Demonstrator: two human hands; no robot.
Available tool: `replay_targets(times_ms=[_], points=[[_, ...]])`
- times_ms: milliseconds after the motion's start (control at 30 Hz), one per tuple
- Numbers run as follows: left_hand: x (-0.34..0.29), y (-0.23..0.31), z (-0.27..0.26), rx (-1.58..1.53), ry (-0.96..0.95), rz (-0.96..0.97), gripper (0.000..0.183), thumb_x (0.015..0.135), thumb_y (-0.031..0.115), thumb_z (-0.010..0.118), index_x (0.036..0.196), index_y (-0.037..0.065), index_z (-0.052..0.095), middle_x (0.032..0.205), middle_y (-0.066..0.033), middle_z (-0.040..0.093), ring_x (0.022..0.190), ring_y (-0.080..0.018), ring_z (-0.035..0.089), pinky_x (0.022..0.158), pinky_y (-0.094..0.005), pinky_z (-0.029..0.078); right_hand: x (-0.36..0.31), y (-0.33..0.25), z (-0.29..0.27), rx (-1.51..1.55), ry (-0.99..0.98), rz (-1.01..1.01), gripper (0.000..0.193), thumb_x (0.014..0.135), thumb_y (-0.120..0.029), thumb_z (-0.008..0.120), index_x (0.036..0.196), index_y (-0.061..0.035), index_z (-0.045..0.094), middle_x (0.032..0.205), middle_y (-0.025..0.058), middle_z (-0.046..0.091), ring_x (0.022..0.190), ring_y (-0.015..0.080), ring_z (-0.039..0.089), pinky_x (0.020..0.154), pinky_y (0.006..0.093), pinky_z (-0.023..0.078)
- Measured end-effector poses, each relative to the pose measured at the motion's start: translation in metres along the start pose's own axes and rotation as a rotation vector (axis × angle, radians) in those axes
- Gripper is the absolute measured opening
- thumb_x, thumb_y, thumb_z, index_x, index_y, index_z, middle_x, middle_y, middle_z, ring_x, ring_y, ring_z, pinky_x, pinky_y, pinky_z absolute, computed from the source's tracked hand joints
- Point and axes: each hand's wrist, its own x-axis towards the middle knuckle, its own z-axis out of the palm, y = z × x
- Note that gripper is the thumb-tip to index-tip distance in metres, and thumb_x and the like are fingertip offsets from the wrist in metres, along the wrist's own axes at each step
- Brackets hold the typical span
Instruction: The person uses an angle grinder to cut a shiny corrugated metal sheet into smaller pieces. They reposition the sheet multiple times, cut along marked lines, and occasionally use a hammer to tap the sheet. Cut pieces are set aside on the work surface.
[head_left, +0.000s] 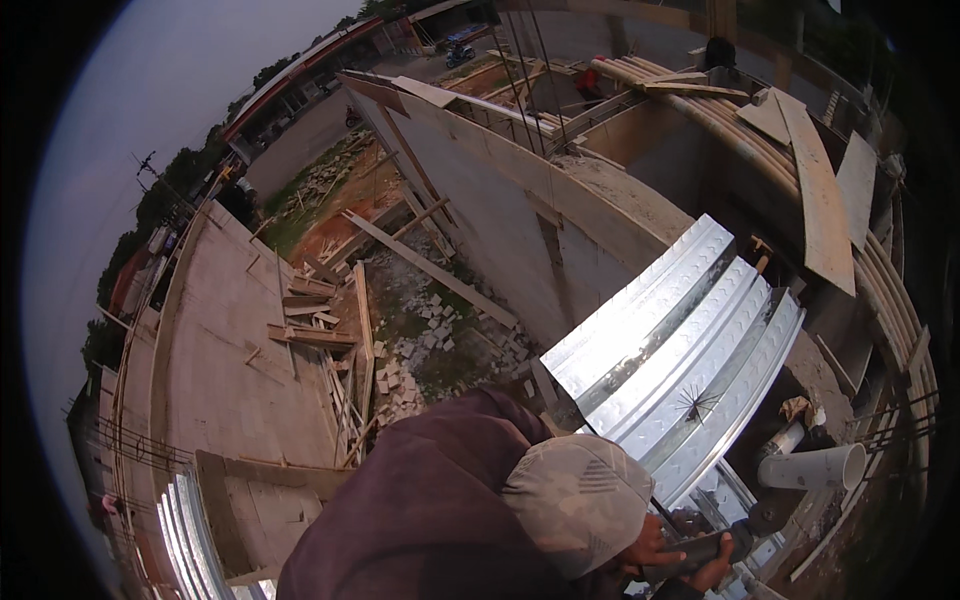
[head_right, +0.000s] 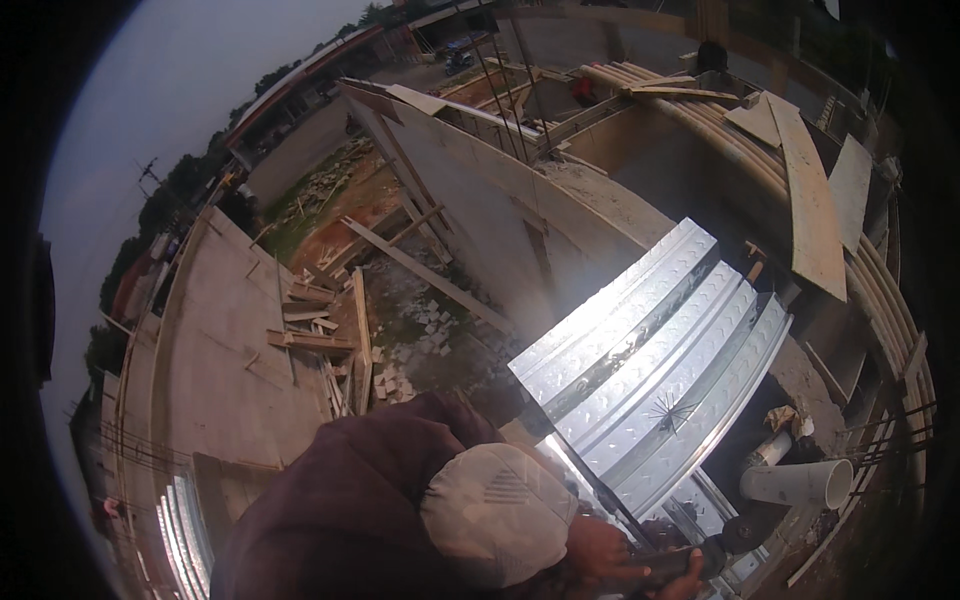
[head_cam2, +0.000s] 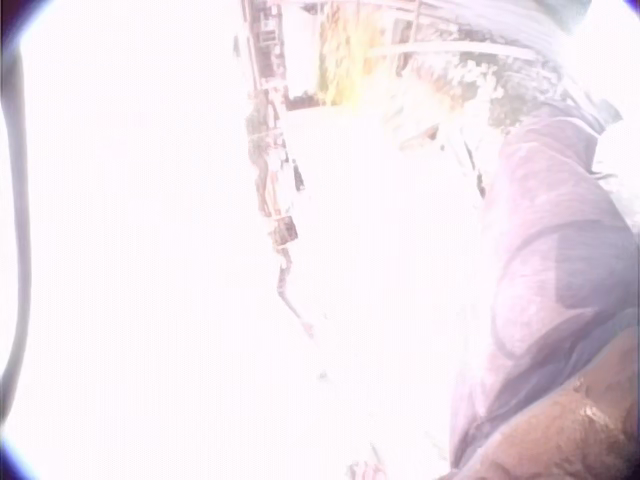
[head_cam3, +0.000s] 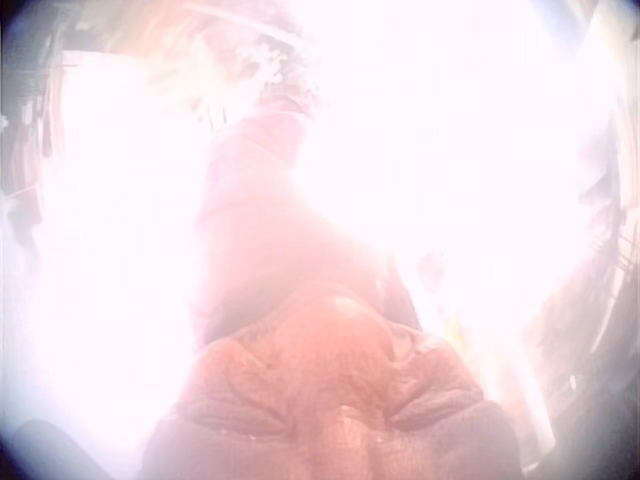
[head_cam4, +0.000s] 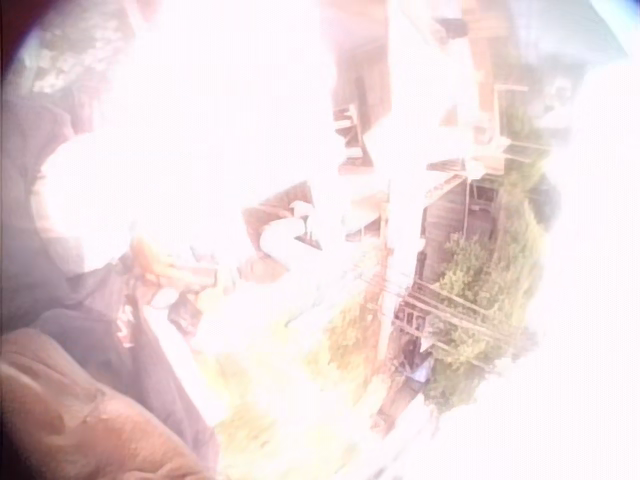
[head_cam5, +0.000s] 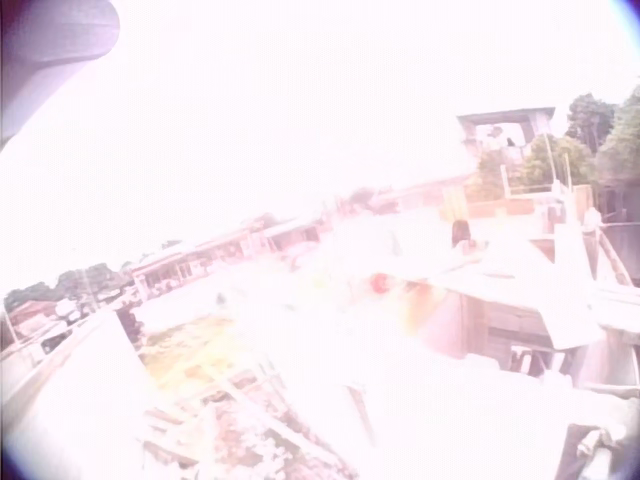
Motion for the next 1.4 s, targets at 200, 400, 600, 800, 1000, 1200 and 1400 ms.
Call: replay_targets(times_ms=[200, 400, 600, 800, 1000, 1200, 1400], points=[[-0.001, -0.022, -0.007, -0.172, -0.094, -0.089, 0.068, 0.088, 0.035, 0.073, 0.139, 0.000, 0.045, 0.101, -0.0161, 0.068, 0.088, -0.0289, 0.068, 0.079, -0.0413, 0.052, -0.016, -0.011, 0.013, 0.117, -0.239, -0.046, 0.045, 0.087, -0.037, 0.074, 0.108, 0.0006, 0.060, 0.092, 0.0140, 0.068, 0.074, 0.0247, 0.069, 0.063, 0.0375, 0.059], [0.007, -0.025, -0.009, -0.253, -0.169, -0.095, 0.059, 0.088, 0.031, 0.075, 0.132, -0.001, 0.053, 0.104, -0.0161, 0.070, 0.088, -0.0263, 0.069, 0.079, -0.0393, 0.053, -0.038, -0.024, 0.031, -0.086, -0.323, -0.293, 0.052, 0.084, -0.034, 0.078, 0.116, 0.0010, 0.058, 0.095, 0.0124, 0.068, 0.077, 0.0238, 0.067, 0.068, 0.0383, 0.058], [0.021, -0.011, -0.031, -0.324, -0.246, -0.059, 0.050, 0.087, 0.027, 0.076, 0.125, -0.002, 0.061, 0.106, -0.0162, 0.072, 0.089, -0.0238, 0.070, 0.079, -0.0374, 0.054, -0.046, -0.009, 0.050, -0.360, -0.095, -0.784, 0.051, 0.080, -0.014, 0.078, 0.122, 0.0017, 0.056, 0.097, 0.0106, 0.066, 0.080, 0.0224, 0.066, 0.070, 0.0366, 0.056], [-0.025, 0.035, -0.186, -0.597, -0.173, -0.078, 0.046, 0.089, 0.024, 0.077, 0.124, -0.003, 0.062, 0.099, -0.0123, 0.071, 0.084, -0.0188, 0.068, 0.076, -0.0343, 0.054, -0.109, -0.018, -0.021, -0.434, 0.001, -0.351, 0.063, 0.072, -0.009, 0.084, 0.126, 0.0022, 0.054, 0.114, 0.0162, 0.068, 0.101, 0.0267, 0.069, 0.091, 0.0384, 0.054], [-0.060, 0.106, -0.274, -0.232, -0.014, -0.081, 0.044, 0.086, 0.018, 0.078, 0.123, 0.001, 0.062, 0.090, -0.0062, 0.066, 0.087, -0.0146, 0.063, 0.080, -0.0305, 0.050, -0.167, 0.076, -0.128, -0.416, 0.348, -0.334, 0.065, 0.069, -0.024, 0.086, 0.122, 0.0025, 0.058, 0.110, 0.0160, 0.070, 0.100, 0.0251, 0.069, 0.090, 0.0383, 0.054], [-0.026, 0.199, -0.277, 0.249, -0.031, 0.172, 0.041, 0.081, 0.009, 0.079, 0.119, 0.000, 0.064, 0.091, -0.0130, 0.067, 0.084, -0.0251, 0.068, 0.077, -0.0364, 0.052, -0.181, 0.129, -0.177, -0.135, 0.589, -0.163, 0.045, 0.072, -0.015, 0.083, 0.110, 0.0007, 0.063, 0.098, 0.0094, 0.072, 0.085, 0.0192, 0.069, 0.076, 0.0353, 0.057], [0.047, 0.316, -0.216, 0.372, -0.070, 0.798, 0.035, 0.077, 0.006, 0.078, 0.110, 0.006, 0.065, 0.097, -0.0108, 0.069, 0.085, -0.0330, 0.069, 0.072, -0.0425, 0.054, -0.168, 0.098, -0.177, -0.360, 0.701, -0.001, 0.041, 0.073, -0.017, 0.082, 0.108, -0.0002, 0.067, 0.099, 0.0101, 0.073, 0.087, 0.0184, 0.070, 0.076, 0.0366, 0.057]])
